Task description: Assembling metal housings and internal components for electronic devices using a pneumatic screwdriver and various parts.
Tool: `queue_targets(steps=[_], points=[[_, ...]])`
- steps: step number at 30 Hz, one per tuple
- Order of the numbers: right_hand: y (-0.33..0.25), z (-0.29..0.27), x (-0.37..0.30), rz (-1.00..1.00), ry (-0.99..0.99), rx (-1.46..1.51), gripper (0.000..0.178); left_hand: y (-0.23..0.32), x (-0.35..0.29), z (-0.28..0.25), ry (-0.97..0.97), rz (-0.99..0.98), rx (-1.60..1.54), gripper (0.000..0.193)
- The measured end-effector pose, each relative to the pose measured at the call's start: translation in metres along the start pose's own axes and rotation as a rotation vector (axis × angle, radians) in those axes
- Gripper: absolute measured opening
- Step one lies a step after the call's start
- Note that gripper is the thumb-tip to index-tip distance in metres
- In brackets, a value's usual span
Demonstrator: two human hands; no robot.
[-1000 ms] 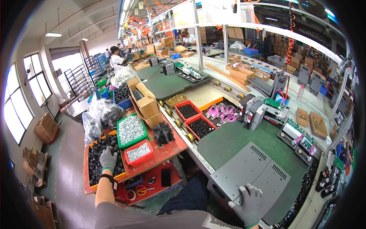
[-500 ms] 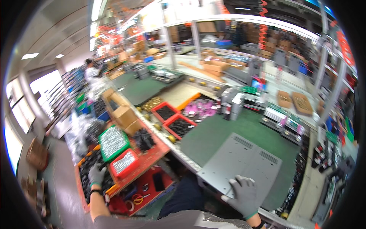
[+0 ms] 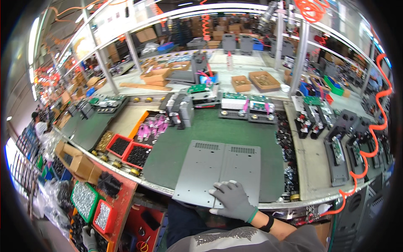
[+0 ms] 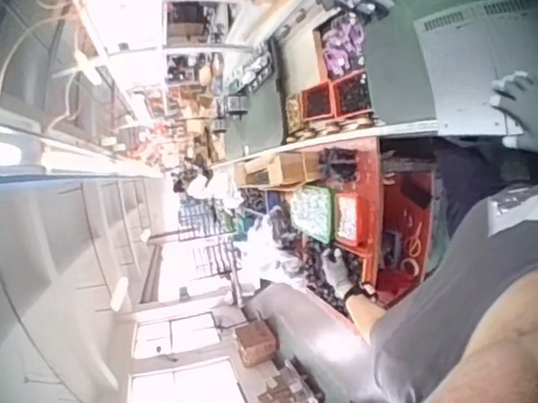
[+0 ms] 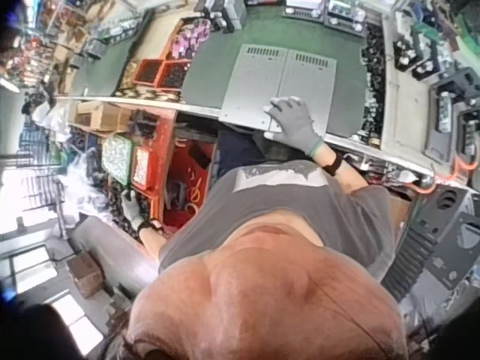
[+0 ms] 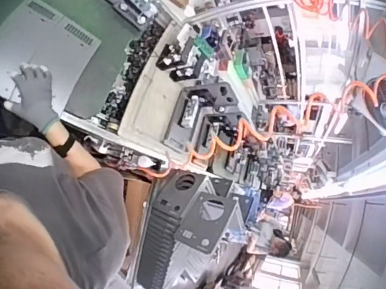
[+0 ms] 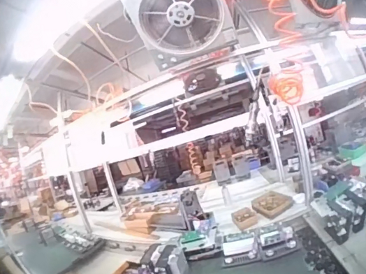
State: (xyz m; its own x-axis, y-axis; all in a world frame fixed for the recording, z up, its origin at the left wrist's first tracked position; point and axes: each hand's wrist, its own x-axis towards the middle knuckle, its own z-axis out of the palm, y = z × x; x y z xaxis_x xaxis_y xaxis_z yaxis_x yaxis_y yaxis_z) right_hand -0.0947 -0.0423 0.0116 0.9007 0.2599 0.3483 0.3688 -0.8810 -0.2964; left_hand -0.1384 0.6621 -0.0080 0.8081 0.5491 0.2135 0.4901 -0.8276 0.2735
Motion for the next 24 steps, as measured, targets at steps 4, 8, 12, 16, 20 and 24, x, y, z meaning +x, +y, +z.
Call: queue_targets(steps=[4, 8, 12, 16, 20, 24], points=[[0.003, 0.004, -0.003, 0.005, -0.033, -0.032, 0.067, 0.033, -0.020, -0.025, -0.027, 0.085, -0.096, 0.032], [0.002, 0.004, -0.002, 0.014, -0.070, -0.037, 0.068, 0.053, -0.031, -0.029, 0.203, 0.200, 0.031, 0.024], [0.002, 0.002, -0.003, 0.012, -0.070, -0.026, 0.068, 0.040, -0.027, -0.018, 0.357, 0.163, 0.084, 0.025], [0.002, 0.004, -0.003, 0.020, -0.097, -0.001, 0.068, 0.018, -0.014, -0.016, 0.266, 0.113, 0.085, 0.025], [0.003, 0.003, -0.010, -0.006, -0.091, -0.004, 0.067, 0.004, -0.001, -0.027, 0.190, -0.022, -0.003, 0.033], [0.009, -0.018, -0.033, 0.004, -0.180, -0.101, 0.072, -0.001, 0.008, -0.034, 0.185, -0.042, -0.017, 0.034]])
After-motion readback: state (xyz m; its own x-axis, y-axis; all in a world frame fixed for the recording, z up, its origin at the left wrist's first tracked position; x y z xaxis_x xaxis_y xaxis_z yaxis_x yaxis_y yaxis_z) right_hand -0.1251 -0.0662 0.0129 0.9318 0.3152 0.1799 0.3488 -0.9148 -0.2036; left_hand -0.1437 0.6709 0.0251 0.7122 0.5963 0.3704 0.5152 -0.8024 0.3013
